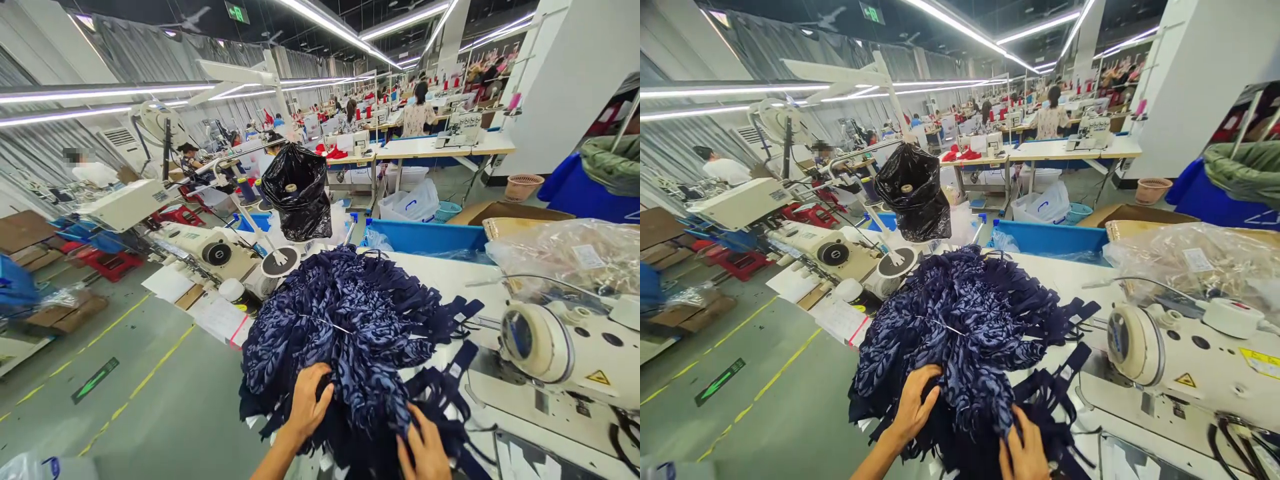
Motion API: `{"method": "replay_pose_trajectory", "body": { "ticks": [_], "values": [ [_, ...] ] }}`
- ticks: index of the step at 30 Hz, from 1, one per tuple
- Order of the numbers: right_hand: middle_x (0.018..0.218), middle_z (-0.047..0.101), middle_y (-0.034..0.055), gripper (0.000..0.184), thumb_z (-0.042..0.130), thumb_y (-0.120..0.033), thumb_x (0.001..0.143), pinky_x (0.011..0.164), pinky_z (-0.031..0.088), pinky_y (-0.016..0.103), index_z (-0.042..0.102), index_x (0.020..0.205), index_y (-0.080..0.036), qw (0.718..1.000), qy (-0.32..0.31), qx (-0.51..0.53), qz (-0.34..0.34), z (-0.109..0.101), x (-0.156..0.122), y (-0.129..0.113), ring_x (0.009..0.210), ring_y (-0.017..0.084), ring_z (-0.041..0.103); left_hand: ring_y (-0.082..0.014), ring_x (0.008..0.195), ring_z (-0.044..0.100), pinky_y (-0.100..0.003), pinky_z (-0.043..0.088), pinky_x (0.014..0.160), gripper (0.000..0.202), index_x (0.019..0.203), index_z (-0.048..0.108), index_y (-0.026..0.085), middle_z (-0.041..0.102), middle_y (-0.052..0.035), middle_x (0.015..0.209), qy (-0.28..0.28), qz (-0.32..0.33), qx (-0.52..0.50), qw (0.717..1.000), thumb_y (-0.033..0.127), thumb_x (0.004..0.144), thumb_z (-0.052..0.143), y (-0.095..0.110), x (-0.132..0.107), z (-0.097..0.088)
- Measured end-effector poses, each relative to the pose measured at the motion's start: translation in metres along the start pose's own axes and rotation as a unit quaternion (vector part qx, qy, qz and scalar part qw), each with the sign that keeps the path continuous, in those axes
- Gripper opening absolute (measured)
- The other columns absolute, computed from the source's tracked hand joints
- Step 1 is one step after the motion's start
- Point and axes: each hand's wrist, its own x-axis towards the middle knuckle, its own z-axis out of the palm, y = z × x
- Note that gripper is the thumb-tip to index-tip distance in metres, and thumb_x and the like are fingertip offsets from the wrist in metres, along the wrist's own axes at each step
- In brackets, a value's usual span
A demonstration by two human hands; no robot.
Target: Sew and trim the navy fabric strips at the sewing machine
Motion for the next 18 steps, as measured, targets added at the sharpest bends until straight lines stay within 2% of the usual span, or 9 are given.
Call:
{"method": "replay_pose_trajectory", "body": {
  "ticks": [3, 5, 6, 8, 10, 13, 15, 16, 18],
  "values": [
    [0.116, 0.050, 0.0131, 0.033, 0.043, -0.013, 0.079, 0.077, 0.051, 0.041, 0.050, 0.109, -0.025, 0.998, -0.032, 0.040, -0.034, -0.007, -0.011, -0.004, 0.102, 0.028, 0.053, -0.0247, 0.105, 0.050, -0.043, 0.042, 0.087, 0.030, 0.109, 0.050, 0.018, 0.054, -0.0131, 0.114, 0.058, 0.004, 0.025, 0.998, 0.028, 0.082, 0.040, 0.026, -0.003, 0.011],
    [0.119, 0.049, 0.0135, 0.042, 0.041, -0.011, 0.079, 0.080, 0.052, 0.038, 0.045, 0.118, -0.024, 0.994, -0.073, 0.055, -0.066, -0.019, -0.008, 0.001, 0.107, 0.026, 0.051, -0.0249, 0.109, 0.047, -0.044, 0.040, 0.089, 0.033, 0.113, 0.048, 0.018, 0.050, -0.0135, 0.119, 0.073, 0.043, 0.046, 0.995, 0.024, 0.080, 0.042, 0.052, -0.004, 0.023],
    [0.120, 0.049, 0.0131, 0.045, 0.040, -0.011, 0.079, 0.081, 0.052, 0.036, 0.042, 0.122, -0.023, 0.991, -0.092, 0.058, -0.073, -0.026, -0.006, 0.005, 0.108, 0.025, 0.051, -0.0248, 0.109, 0.047, -0.043, 0.040, 0.089, 0.036, 0.115, 0.047, 0.019, 0.050, -0.0132, 0.120, 0.054, 0.074, 0.051, 0.994, 0.022, 0.079, 0.043, 0.066, -0.005, 0.029],
    [0.118, 0.051, 0.0119, 0.047, 0.039, -0.011, 0.080, 0.083, 0.051, 0.035, 0.038, 0.126, -0.023, 0.988, -0.120, 0.064, -0.067, -0.040, -0.001, 0.016, 0.108, 0.023, 0.051, -0.0248, 0.105, 0.050, -0.041, 0.041, 0.086, 0.043, 0.119, 0.045, 0.021, 0.051, -0.0122, 0.120, -0.019, 0.120, 0.063, 0.991, 0.023, 0.076, 0.048, 0.091, -0.005, 0.041],
    [0.114, 0.054, 0.0107, 0.046, 0.037, -0.012, 0.081, 0.082, 0.051, 0.034, 0.039, 0.126, -0.023, 0.985, -0.145, 0.084, -0.049, -0.050, 0.005, 0.025, 0.104, 0.022, 0.054, -0.0255, 0.098, 0.053, -0.040, 0.042, 0.082, 0.049, 0.120, 0.046, 0.020, 0.053, -0.0123, 0.117, -0.075, 0.110, 0.090, 0.987, 0.028, 0.072, 0.054, 0.108, -0.006, 0.049],
    [0.107, 0.058, 0.0096, 0.042, 0.034, -0.013, 0.079, 0.083, 0.049, 0.037, 0.045, 0.119, -0.022, 0.972, -0.184, 0.145, 0.027, -0.060, 0.020, 0.039, 0.099, 0.022, 0.056, -0.0267, 0.093, 0.053, -0.041, 0.041, 0.079, 0.044, 0.111, 0.053, 0.018, 0.057, -0.0122, 0.109, -0.082, 0.033, 0.152, 0.984, 0.031, 0.070, 0.057, 0.111, -0.009, 0.049],
    [0.105, 0.059, 0.0090, 0.039, 0.035, -0.014, 0.076, 0.086, 0.046, 0.040, 0.050, 0.111, -0.020, 0.955, -0.200, 0.196, 0.100, -0.064, 0.037, 0.050, 0.099, 0.023, 0.055, -0.0271, 0.091, 0.052, -0.041, 0.040, 0.077, 0.030, 0.099, 0.057, 0.017, 0.059, -0.0106, 0.104, -0.090, 0.002, 0.189, 0.978, 0.026, 0.071, 0.054, 0.103, -0.012, 0.042],
    [0.103, 0.059, 0.0085, 0.037, 0.036, -0.015, 0.073, 0.086, 0.045, 0.040, 0.051, 0.107, -0.020, 0.949, -0.204, 0.211, 0.115, -0.065, 0.046, 0.057, 0.097, 0.022, 0.056, -0.0271, 0.091, 0.051, -0.042, 0.040, 0.077, 0.023, 0.094, 0.059, 0.017, 0.059, -0.0100, 0.101, -0.095, -0.009, 0.203, 0.974, 0.022, 0.072, 0.052, 0.098, -0.014, 0.038],
    [0.085, 0.060, 0.0058, 0.032, 0.036, -0.018, 0.072, 0.075, 0.047, 0.038, 0.052, 0.099, -0.019, 0.941, -0.213, 0.228, 0.130, -0.068, 0.064, 0.070, 0.078, 0.021, 0.058, -0.0267, 0.090, 0.050, -0.042, 0.039, 0.076, 0.019, 0.089, 0.058, 0.017, 0.059, -0.0097, 0.099, -0.095, -0.028, 0.217, 0.971, 0.015, 0.072, 0.048, 0.089, -0.018, 0.029]
  ]
}}
